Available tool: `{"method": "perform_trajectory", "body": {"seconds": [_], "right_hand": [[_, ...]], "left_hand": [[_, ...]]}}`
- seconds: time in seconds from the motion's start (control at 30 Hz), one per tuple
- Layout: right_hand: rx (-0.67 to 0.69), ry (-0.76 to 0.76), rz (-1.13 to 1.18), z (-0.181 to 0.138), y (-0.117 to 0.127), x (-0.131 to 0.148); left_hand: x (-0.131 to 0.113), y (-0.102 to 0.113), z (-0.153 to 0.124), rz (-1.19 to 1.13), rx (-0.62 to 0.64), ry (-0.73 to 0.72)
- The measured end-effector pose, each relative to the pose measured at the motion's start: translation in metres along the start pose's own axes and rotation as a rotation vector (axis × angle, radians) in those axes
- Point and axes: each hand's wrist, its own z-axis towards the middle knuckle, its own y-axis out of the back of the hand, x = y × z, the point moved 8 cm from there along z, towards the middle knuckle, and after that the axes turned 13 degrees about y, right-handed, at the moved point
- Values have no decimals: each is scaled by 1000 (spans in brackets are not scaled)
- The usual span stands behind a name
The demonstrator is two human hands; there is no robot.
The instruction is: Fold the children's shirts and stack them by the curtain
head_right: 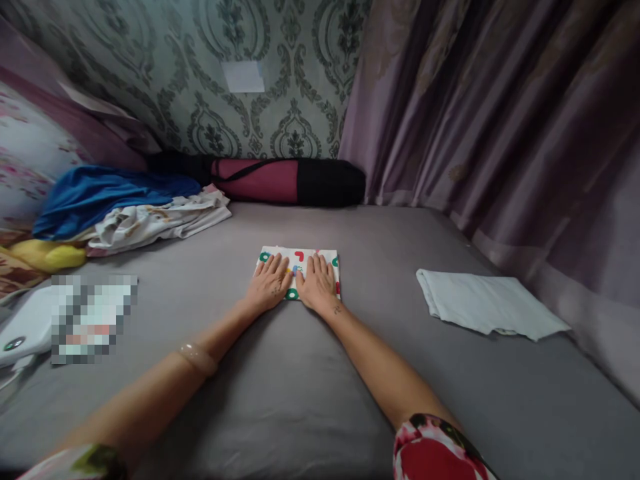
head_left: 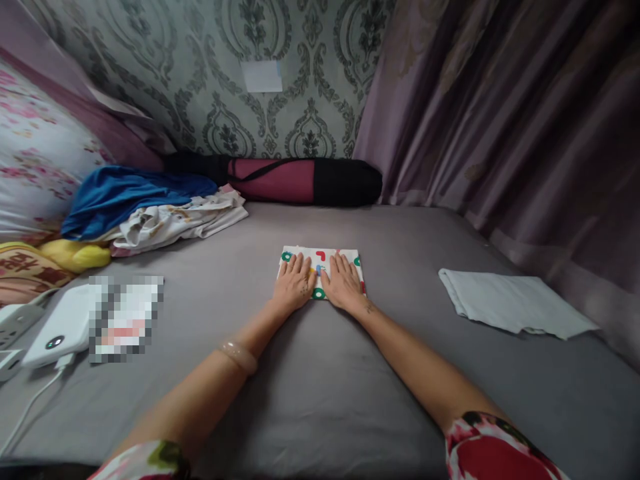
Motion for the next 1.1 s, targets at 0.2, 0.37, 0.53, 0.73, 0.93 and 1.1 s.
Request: {"method": "perform_trajectory", "body": {"seconds": [0.2,0.37,0.53,0.73,0.93,1.1], "right_hand": [[85,45,-6,-10,4,-12],[101,74,-11,-16,7,-22],[139,163,20,-19,5,-33],[163,170,27,-21,6,-36],[148,103,26,-12,17,-25],[-3,105,28,11,27,3]], "left_hand": [[15,0,-3,15,78,-45],[30,-2,-3,0,118,-139],[38,-4,-2,-14,168,-232],[42,-6,0,-17,215,-242],[22,16,5,6,121,-246],[-6,31,15,-18,-67,-125]]}}
